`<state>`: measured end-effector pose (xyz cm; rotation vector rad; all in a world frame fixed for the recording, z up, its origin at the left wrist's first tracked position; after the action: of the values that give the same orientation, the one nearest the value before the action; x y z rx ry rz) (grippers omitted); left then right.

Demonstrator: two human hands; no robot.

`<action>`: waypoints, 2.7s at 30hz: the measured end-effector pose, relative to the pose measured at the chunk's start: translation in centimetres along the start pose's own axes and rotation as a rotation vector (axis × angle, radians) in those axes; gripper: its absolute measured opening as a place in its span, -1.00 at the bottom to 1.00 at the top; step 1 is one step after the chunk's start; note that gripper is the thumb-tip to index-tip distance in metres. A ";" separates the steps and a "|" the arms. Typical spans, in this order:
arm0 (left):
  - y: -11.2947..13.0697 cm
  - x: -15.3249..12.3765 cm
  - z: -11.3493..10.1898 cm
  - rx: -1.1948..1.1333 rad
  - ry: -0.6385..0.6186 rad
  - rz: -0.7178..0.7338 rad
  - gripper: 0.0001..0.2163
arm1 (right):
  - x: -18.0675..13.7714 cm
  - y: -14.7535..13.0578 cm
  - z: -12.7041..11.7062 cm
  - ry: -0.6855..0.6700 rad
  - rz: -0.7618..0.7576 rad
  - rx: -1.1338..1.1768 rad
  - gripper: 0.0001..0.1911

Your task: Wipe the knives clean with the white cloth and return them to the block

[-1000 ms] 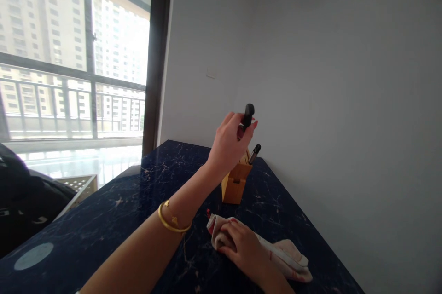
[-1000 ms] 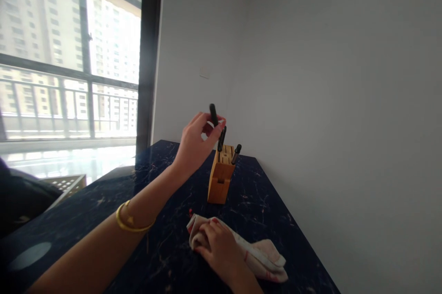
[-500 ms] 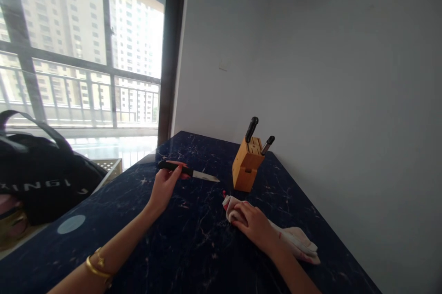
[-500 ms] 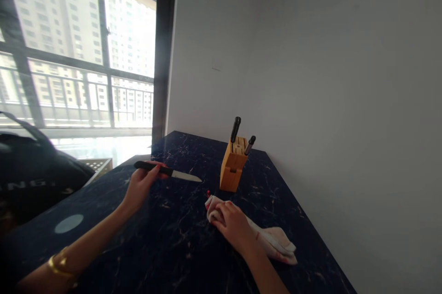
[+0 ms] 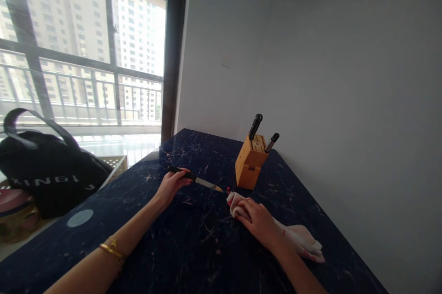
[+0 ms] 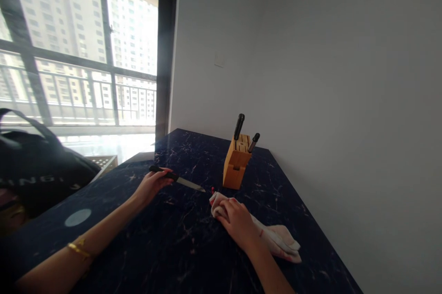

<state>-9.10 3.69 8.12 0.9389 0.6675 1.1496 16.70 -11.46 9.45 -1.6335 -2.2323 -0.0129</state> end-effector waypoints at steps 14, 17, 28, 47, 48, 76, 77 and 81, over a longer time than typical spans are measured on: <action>-0.3 0.0 -0.1 0.036 -0.003 -0.076 -0.87 | 0.1 0.4 0.3 -0.037 -0.012 -0.001 -0.75; -0.3 0.1 -0.2 0.037 -0.005 -0.072 -0.87 | 0.0 0.4 0.4 -0.014 -0.023 -0.004 -0.75; -0.5 0.2 -0.2 0.057 -0.069 -0.085 -0.86 | 0.2 0.2 0.2 -0.002 -0.046 0.030 -0.79; -1.4 -1.8 2.6 0.109 -0.321 -0.236 -0.67 | 0.1 0.9 -0.2 0.328 0.169 -0.198 -0.91; -1.5 -2.1 3.0 0.136 -0.336 -0.249 -0.65 | 0.3 0.8 -0.2 0.349 0.159 -0.200 -0.92; -6.6 -3.1 6.2 0.906 -0.396 -0.098 -0.84 | 2.5 -1.5 2.6 0.191 -0.056 -0.038 -0.80; -6.5 -3.2 6.3 0.903 -0.405 -0.065 -0.86 | 2.5 -1.7 2.7 0.187 -0.076 -0.031 -0.80; -5.8 -3.7 6.5 0.971 -0.393 -0.046 -0.87 | 2.5 -1.2 2.6 0.215 -0.036 -0.117 -0.79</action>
<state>-2.09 -2.26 6.01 1.8916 0.9234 0.5209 14.18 -9.04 8.07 -1.5677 -2.1308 -0.3187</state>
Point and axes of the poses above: each hand's wrist, its own x-axis towards the middle knuckle, its own z-axis out of the palm, y = z × x, the point moved 1 cm from there along x, towards the middle knuckle, and after that the axes turned 8 degrees about -z, right-handed, at the moved point
